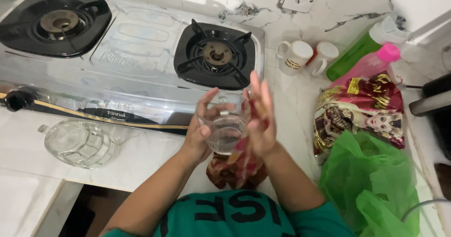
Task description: Drying various glass and ceramic mugs and cups with a cloth in a kitchen area.
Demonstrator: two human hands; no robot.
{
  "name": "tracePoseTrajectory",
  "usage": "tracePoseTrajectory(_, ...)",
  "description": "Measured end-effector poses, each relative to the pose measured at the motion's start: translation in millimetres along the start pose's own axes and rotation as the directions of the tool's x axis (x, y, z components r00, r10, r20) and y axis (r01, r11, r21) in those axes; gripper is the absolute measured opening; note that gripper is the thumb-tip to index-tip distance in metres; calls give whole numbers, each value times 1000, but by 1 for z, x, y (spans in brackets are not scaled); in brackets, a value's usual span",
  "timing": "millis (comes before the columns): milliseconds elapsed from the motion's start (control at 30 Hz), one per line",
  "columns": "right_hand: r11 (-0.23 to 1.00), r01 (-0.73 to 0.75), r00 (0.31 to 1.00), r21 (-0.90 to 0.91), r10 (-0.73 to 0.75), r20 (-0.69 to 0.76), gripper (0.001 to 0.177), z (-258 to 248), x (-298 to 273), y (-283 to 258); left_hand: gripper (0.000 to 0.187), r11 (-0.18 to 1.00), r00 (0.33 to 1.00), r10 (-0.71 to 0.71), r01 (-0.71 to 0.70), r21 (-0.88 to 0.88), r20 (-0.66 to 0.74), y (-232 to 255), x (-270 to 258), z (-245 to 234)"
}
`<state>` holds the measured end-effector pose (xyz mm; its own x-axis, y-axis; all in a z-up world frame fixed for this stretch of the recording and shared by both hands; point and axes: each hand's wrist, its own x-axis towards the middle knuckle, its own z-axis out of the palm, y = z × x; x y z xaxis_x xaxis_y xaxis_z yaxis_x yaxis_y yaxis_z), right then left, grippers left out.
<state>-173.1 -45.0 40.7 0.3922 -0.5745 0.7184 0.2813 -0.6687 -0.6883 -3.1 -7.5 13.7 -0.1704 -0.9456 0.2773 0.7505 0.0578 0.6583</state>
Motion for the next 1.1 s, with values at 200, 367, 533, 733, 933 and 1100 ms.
tracePoseTrajectory(200,916,142,989,-376,-118,85,89,4,-4,-11,124,999,997,-54,54,6,53,-1,-2,-9)
tracePoseTrajectory(367,998,23,999,-57,-21,36,88,3,-7,-3,126,996,994,-59,65,-56,90,2,-1,-11)
tracePoseTrajectory(533,913,208,977,-352,-175,124,76,0,-13,5,122,993,991,-121,120,14,64,7,-2,-13)
tracePoseTrajectory(733,981,118,993,155,-119,-1,53,-12,-27,17,124,978,947,-207,203,43,247,3,-4,-12)
tracePoseTrajectory(933,988,154,977,-8,-153,-150,34,-23,-25,8,123,912,971,-133,42,407,197,6,-5,-19)
tracePoseTrajectory(1100,965,16,973,-261,-75,-218,37,-18,-22,15,119,923,997,-13,-20,384,82,-4,0,-9)
